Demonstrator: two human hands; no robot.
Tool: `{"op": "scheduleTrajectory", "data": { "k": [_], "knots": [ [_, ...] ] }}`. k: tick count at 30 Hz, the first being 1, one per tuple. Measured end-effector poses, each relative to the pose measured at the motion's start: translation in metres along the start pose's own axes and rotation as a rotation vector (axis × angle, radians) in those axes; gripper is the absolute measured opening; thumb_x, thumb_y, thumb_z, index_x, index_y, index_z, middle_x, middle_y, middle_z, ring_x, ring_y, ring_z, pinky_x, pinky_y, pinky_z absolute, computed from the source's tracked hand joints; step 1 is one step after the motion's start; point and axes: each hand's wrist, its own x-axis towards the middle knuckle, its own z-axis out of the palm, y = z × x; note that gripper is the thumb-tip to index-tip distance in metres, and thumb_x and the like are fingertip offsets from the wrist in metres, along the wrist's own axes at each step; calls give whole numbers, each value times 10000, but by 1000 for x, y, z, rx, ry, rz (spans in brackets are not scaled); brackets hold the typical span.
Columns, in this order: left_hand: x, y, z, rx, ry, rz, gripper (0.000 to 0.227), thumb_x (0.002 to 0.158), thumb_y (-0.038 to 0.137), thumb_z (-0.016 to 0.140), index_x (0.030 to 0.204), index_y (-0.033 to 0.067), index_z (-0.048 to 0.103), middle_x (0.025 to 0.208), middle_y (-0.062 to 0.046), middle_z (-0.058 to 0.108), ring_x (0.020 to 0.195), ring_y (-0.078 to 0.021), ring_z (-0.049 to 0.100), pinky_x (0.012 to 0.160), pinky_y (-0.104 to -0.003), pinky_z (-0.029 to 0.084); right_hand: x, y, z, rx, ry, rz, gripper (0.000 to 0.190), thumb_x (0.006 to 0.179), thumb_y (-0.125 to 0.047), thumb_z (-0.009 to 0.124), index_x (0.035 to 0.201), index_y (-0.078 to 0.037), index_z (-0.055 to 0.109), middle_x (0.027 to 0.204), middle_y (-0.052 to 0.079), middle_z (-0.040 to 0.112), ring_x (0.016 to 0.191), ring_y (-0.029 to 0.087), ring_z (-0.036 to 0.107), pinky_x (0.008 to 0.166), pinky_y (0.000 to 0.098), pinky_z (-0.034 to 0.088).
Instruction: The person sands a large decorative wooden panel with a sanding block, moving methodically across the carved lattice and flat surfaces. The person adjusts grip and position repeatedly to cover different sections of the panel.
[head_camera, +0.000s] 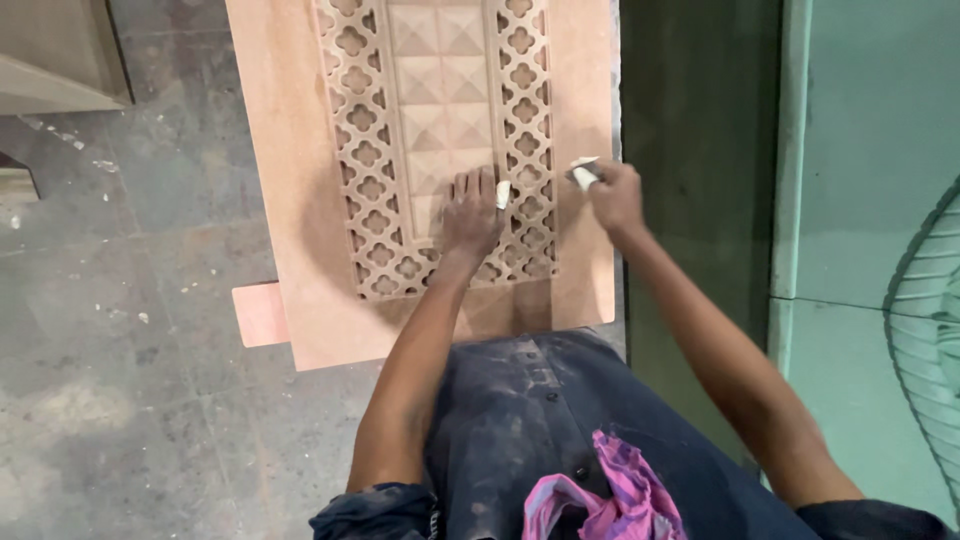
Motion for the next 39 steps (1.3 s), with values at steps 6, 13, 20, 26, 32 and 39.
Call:
{"op": "scheduleTrajectory", "data": {
  "k": [6,13,20,26,32,39],
  "knots": [
    [6,8,-11,-2,-34,-35,383,934,333,654,1161,32,584,1116,-156,646,1060,-363,593,906,-516,468,-36,-9,64,-657,204,-415,290,794,-19,663,1076,-17,728,935,183,711,862,383,651,776,473,492],
    [9,10,-15,-8,-14,-29,421,914,321,654,1207,28,579,1128,-154,641,1067,-358,590,913,-508,475,-37,-2,83,-788,306,-543,446,745,9,644,1188,17,694,1003,162,725,902,362,655,803,488,489],
    [7,9,-15,-1,-24,-14,372,912,290,665,1176,42,580,1132,-145,643,1075,-349,595,913,-506,470,13,-4,19,623,-24,195,248,855,18,631,1063,-9,761,932,54,768,833,175,715,755,322,573],
    [2,7,-10,6,-2,-14,389,910,299,665,1191,40,590,1143,-152,646,1073,-354,596,920,-503,474,-27,-12,45,-241,244,-231,190,841,8,668,1014,-3,745,835,148,733,762,292,697,678,409,534],
    [4,7,-7,17,-49,-28,495,880,381,687,1214,29,592,1157,-167,638,1072,-372,588,911,-517,475,-36,-29,79,-407,373,-387,132,827,14,654,956,3,679,812,208,671,803,430,624,757,515,478],
    [9,8,-3,22,-103,-62,536,899,394,689,1252,6,584,1167,-184,629,1081,-392,578,906,-527,470,-32,-24,76,-386,272,-304,228,817,-66,724,1022,25,684,821,209,677,790,402,628,725,498,473]
  ]
}}
